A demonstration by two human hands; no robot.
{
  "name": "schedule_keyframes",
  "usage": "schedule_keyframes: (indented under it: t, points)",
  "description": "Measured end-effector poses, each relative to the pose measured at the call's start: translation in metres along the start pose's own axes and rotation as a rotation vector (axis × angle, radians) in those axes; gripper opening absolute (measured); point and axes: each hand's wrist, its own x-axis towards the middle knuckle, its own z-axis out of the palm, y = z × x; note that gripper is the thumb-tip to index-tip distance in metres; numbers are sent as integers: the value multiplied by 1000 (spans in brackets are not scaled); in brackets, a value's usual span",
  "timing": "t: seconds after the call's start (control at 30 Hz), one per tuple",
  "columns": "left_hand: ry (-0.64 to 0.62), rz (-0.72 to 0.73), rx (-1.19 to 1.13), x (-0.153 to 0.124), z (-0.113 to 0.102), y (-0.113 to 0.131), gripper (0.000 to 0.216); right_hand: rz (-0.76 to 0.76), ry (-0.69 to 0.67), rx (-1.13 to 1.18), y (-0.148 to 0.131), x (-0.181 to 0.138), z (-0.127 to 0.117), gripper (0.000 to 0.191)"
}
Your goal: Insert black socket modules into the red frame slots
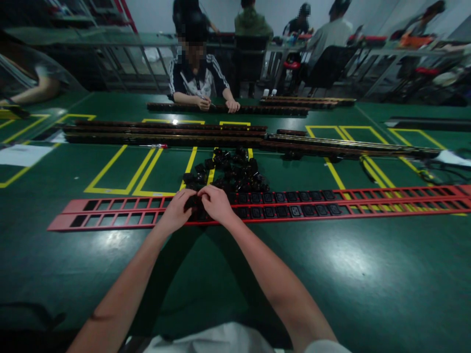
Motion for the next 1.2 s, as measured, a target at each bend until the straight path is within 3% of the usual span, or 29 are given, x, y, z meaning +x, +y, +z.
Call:
schedule_keyframes:
  t: [0.27,0.53,1.0,1.2]
  points:
    - [80,-92,-74,-2,5,-3,45,-26,5,-4,2,0,0,24]
    - [101,-82,89,-4,6,4,45,-34,16,-29,5,0,2,25]
    - [-49,-41,293,-6,4,10,54,-43,38,-7,5,-1,3,24]
    - [-4,-39,304,-8,2,14,49,-29,25,-10,5,0,2,24]
